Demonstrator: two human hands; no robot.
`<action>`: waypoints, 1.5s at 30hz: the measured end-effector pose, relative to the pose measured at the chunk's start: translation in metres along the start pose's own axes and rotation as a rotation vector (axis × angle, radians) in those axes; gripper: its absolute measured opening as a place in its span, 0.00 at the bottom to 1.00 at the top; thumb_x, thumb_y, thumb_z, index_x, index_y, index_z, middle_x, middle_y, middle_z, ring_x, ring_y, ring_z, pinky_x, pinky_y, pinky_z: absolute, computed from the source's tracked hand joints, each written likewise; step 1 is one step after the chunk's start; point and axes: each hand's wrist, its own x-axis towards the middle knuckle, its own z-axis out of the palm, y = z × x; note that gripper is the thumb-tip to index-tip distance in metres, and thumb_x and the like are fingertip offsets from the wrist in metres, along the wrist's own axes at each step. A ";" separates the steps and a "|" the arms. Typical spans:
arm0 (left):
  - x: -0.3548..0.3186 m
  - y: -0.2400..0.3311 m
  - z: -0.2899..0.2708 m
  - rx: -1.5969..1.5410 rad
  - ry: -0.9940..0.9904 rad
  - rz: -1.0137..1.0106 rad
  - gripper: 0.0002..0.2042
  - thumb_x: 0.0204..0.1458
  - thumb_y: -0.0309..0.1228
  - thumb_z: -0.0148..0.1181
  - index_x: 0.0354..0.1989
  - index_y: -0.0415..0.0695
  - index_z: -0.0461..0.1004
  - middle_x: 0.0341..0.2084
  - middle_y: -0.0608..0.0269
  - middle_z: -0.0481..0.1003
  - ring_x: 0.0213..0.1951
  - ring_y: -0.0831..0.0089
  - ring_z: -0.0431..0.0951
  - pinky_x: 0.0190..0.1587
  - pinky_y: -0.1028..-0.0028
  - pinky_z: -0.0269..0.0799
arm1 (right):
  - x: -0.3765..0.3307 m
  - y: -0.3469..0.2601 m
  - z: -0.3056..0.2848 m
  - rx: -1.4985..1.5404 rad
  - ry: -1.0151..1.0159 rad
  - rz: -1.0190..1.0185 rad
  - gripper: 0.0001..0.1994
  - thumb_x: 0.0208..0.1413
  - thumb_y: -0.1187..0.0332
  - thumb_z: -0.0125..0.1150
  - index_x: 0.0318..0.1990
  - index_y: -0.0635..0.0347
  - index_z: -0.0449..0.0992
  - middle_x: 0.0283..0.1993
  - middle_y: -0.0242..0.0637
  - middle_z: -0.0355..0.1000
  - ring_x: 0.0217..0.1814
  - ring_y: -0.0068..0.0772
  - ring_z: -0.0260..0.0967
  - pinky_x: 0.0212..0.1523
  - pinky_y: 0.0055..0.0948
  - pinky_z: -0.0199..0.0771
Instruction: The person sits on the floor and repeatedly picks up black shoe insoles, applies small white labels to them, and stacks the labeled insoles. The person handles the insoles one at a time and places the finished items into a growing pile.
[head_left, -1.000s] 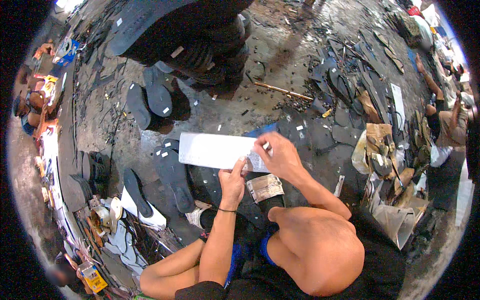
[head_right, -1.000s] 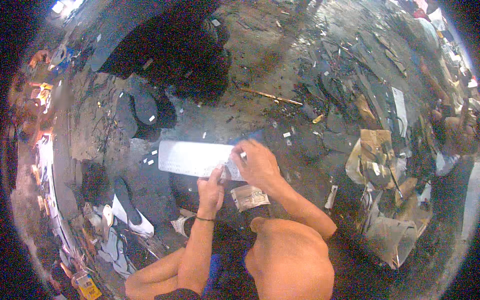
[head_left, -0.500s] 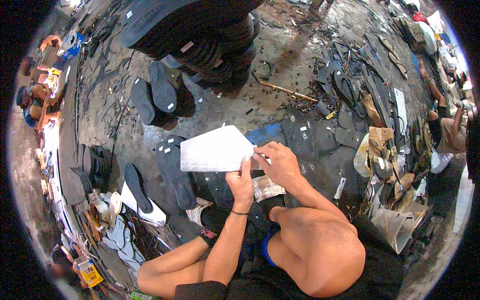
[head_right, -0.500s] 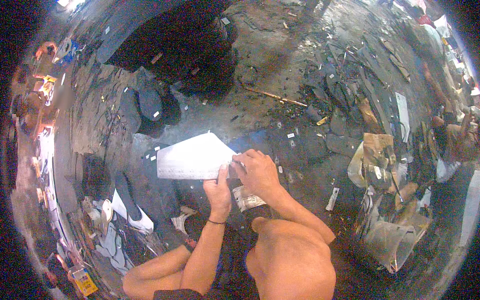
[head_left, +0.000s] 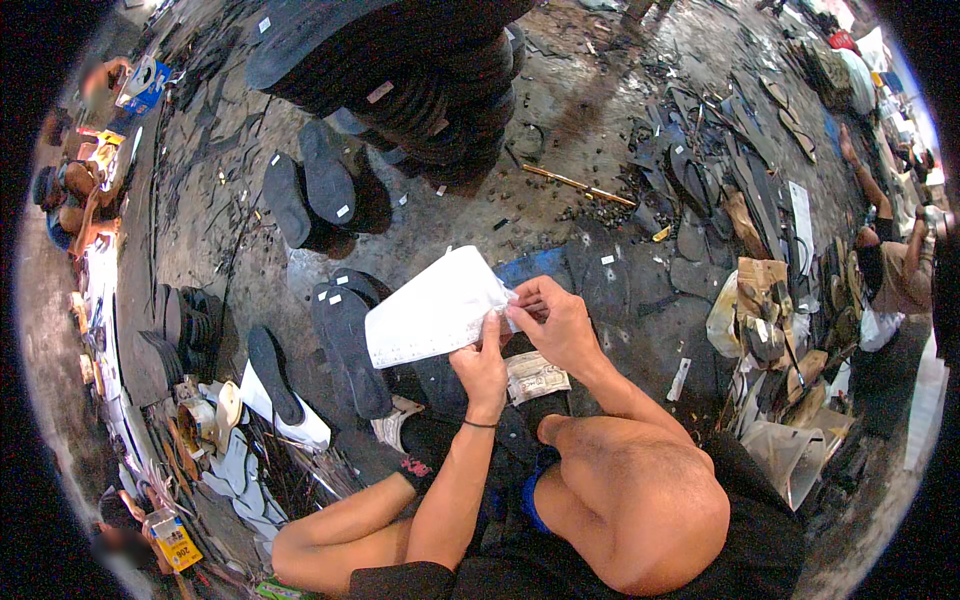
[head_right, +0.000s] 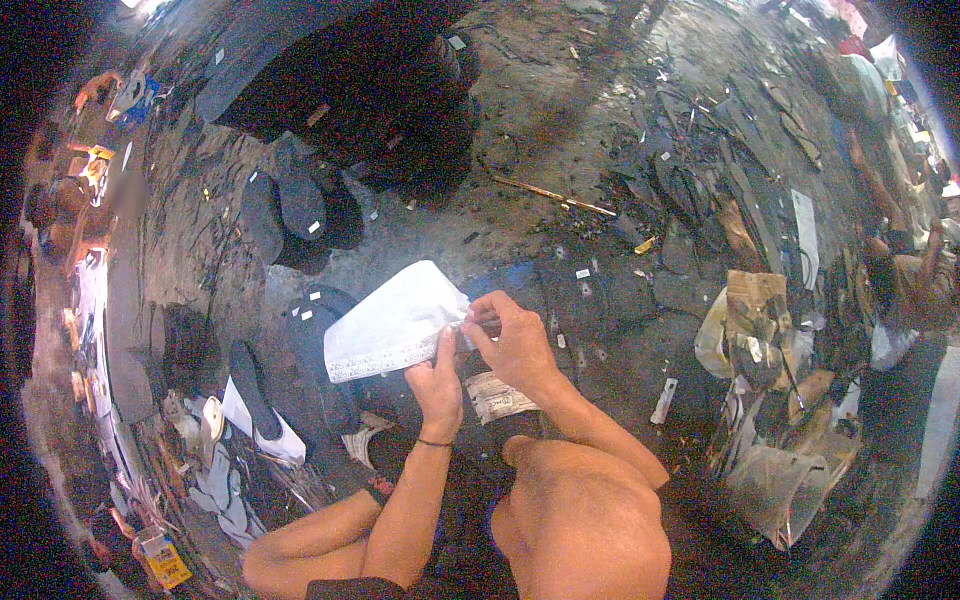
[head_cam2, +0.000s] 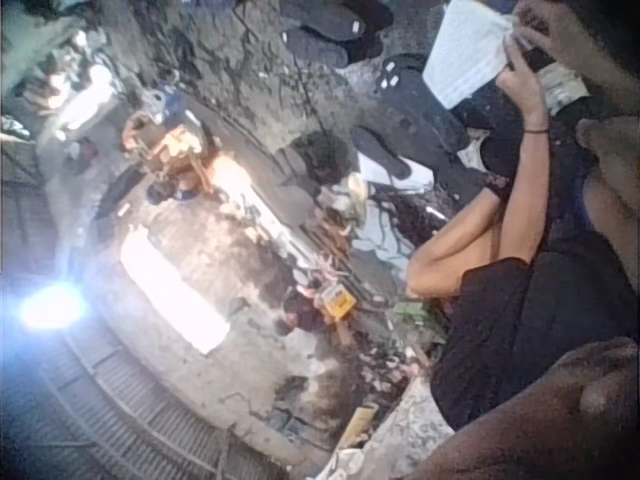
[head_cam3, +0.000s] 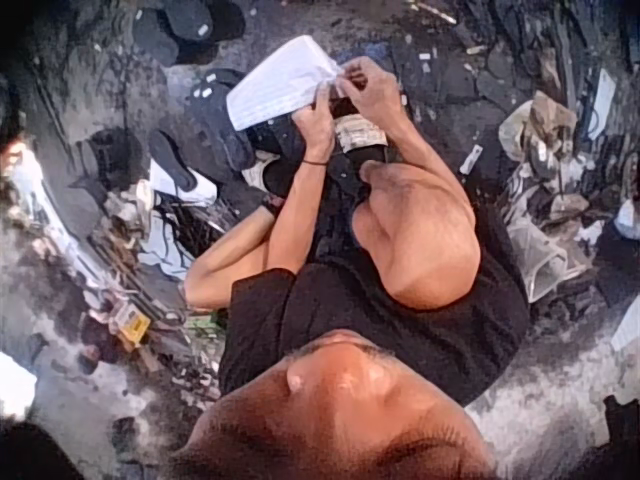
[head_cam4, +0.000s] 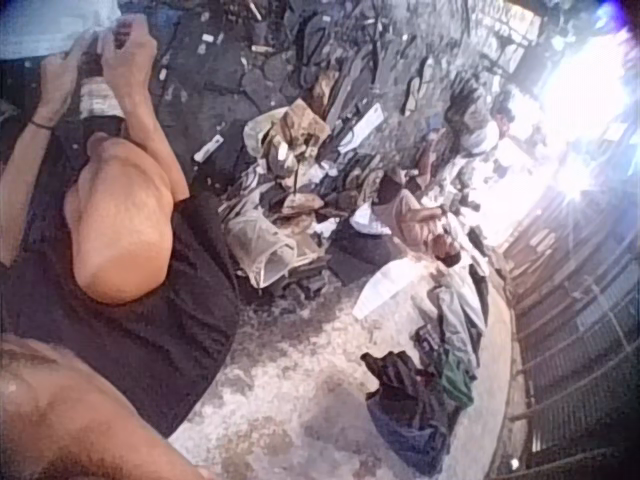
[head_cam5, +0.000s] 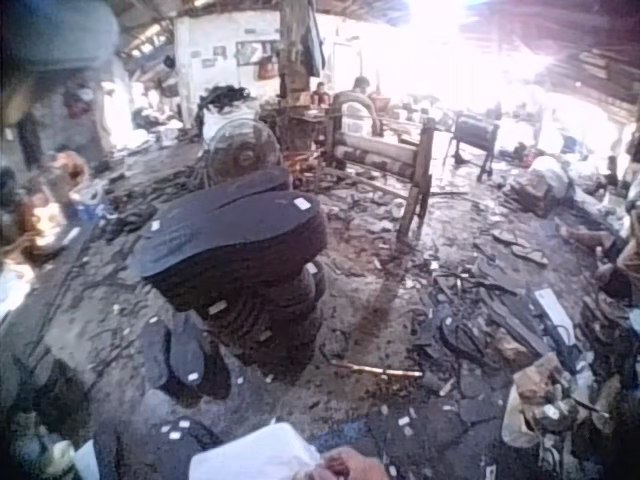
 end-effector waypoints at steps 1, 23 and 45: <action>0.002 -0.002 -0.001 -0.026 -0.021 0.050 0.11 0.62 0.25 0.60 0.50 0.31 0.75 0.44 0.57 0.79 0.43 0.71 0.80 0.44 0.70 0.81 | 0.000 0.000 -0.001 0.023 0.002 0.019 0.15 0.57 0.68 0.68 0.48 0.62 0.75 0.40 0.44 0.81 0.39 0.41 0.82 0.39 0.37 0.79; 0.067 -0.049 -0.073 1.268 -0.195 0.211 0.48 0.43 0.43 0.75 0.72 0.41 0.56 0.70 0.43 0.54 0.68 0.38 0.54 0.68 0.45 0.53 | 0.106 0.091 0.120 -0.207 -0.230 -0.042 0.23 0.50 0.64 0.75 0.49 0.65 0.70 0.39 0.48 0.79 0.39 0.49 0.79 0.41 0.43 0.76; 0.117 0.015 -0.250 0.385 0.099 -0.274 0.32 0.59 0.52 0.62 0.55 0.29 0.75 0.48 0.51 0.79 0.50 0.65 0.77 0.56 0.67 0.69 | 0.054 0.001 0.238 -0.014 -0.742 0.212 0.63 0.48 0.40 0.71 0.72 0.80 0.36 0.76 0.66 0.45 0.79 0.59 0.45 0.78 0.41 0.47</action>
